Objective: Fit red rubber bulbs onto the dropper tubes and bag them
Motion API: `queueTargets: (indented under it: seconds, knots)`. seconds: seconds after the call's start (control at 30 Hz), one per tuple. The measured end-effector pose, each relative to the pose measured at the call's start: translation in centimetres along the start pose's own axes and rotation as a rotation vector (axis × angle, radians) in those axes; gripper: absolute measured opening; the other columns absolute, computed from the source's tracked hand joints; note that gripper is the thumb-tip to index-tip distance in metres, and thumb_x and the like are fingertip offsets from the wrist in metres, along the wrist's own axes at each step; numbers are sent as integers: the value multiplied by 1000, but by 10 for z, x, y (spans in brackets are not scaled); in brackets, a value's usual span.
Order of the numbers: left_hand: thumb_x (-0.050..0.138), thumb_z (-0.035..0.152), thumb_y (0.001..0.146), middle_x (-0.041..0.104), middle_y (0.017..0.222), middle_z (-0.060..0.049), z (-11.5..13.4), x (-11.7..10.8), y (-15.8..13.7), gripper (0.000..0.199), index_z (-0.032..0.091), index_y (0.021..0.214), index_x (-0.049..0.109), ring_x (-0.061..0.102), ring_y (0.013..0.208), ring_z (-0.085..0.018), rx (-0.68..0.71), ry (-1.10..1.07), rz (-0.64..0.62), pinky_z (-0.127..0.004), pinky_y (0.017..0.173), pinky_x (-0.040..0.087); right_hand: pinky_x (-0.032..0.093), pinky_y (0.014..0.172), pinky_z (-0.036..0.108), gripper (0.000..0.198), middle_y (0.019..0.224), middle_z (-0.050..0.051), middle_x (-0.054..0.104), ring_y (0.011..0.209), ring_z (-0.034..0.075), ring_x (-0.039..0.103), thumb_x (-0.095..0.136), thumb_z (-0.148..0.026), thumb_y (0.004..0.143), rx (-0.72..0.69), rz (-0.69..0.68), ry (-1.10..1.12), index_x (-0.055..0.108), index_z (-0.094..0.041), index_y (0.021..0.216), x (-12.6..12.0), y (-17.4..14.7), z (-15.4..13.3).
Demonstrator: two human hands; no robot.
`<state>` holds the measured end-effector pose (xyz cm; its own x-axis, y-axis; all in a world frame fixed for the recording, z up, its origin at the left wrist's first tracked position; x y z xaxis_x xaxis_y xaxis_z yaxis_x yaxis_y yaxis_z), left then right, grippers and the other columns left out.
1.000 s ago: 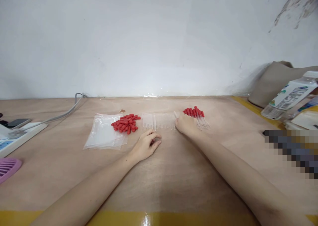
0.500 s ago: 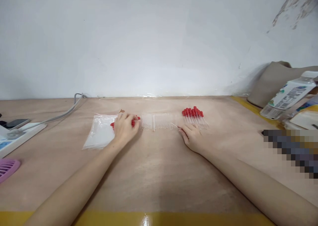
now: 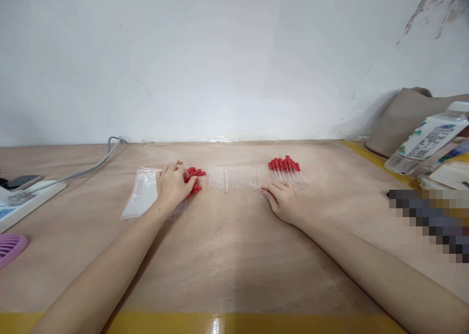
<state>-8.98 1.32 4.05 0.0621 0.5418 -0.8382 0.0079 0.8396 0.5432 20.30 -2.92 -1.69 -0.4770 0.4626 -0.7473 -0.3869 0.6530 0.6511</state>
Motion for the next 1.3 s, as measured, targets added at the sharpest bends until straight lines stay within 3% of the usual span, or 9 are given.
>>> queueTargets:
  seconds: [0.4, 0.57, 0.73, 0.8, 0.93, 1.07, 1.2, 1.3]
  knots:
    - [51, 38, 76, 59, 82, -11, 2, -11, 5, 24, 16, 68, 60, 53, 88, -29, 39, -40, 121, -41, 80, 37, 35, 73, 31, 22, 83, 5, 64, 76, 16, 57, 38, -20, 90, 8, -31, -6, 58, -18, 97, -2, 1, -2]
    - [52, 37, 77, 61, 78, -8, 14, -16, 1, 21, 17, 73, 57, 57, 81, -25, 75, -277, 138, -37, 76, 42, 37, 73, 30, 21, 83, 5, 63, 75, 16, 56, 37, -20, 90, 10, -18, 47, 57, -18, 94, -4, 3, -3]
    - [56, 37, 76, 62, 76, -3, 52, 3, -26, 21, 18, 82, 53, 60, 69, -16, 49, -923, -128, -27, 62, 46, 40, 69, 30, 21, 82, 7, 60, 74, 17, 55, 34, -22, 90, 66, 1, 136, 54, -17, 89, -3, 2, 0]
    - [58, 34, 75, 62, 77, -3, 67, 11, -41, 19, 17, 82, 53, 59, 69, -15, 69, -1041, -274, -25, 61, 46, 41, 69, 30, 21, 80, 6, 60, 73, 17, 54, 33, -23, 91, 74, 4, 148, 53, -17, 89, -3, 2, 1]
    - [54, 22, 75, 61, 81, -3, 83, 13, -61, 22, 18, 96, 54, 56, 68, -13, 215, -972, -407, -25, 61, 45, 41, 65, 27, 21, 79, 5, 60, 71, 16, 54, 34, -25, 90, 76, -45, 162, 54, -18, 89, -4, 1, 0]
    - [54, 16, 72, 58, 89, -4, 88, 7, -64, 34, 19, 106, 57, 53, 66, -14, 388, -754, -355, -28, 64, 45, 41, 62, 25, 21, 75, 4, 59, 68, 14, 54, 38, -28, 90, 44, -81, 172, 56, -19, 86, -6, 1, -4]
    - [57, 29, 78, 56, 99, -7, 94, 11, -65, 23, 20, 97, 66, 55, 87, -20, 474, -672, -274, -35, 79, 45, 42, 62, 24, 22, 78, 5, 61, 68, 13, 56, 39, -28, 90, 16, -54, 168, 58, -18, 89, -7, 1, -10]
    - [53, 29, 83, 57, 102, -8, 98, 13, -66, 18, 20, 88, 68, 53, 95, -21, 487, -699, -214, -35, 83, 43, 43, 61, 24, 23, 79, 5, 62, 69, 14, 57, 39, -27, 90, -12, -57, 197, 59, -18, 97, -10, 1, -18]
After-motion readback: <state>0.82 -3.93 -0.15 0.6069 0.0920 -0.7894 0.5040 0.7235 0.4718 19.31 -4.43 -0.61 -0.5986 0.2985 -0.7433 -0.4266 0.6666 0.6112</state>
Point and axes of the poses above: each hand's wrist, its own y-axis towards the middle knuckle, its own x-axis out of the palm, z = x × y, the point moved 4 cm from there along y, towards the middle knuckle
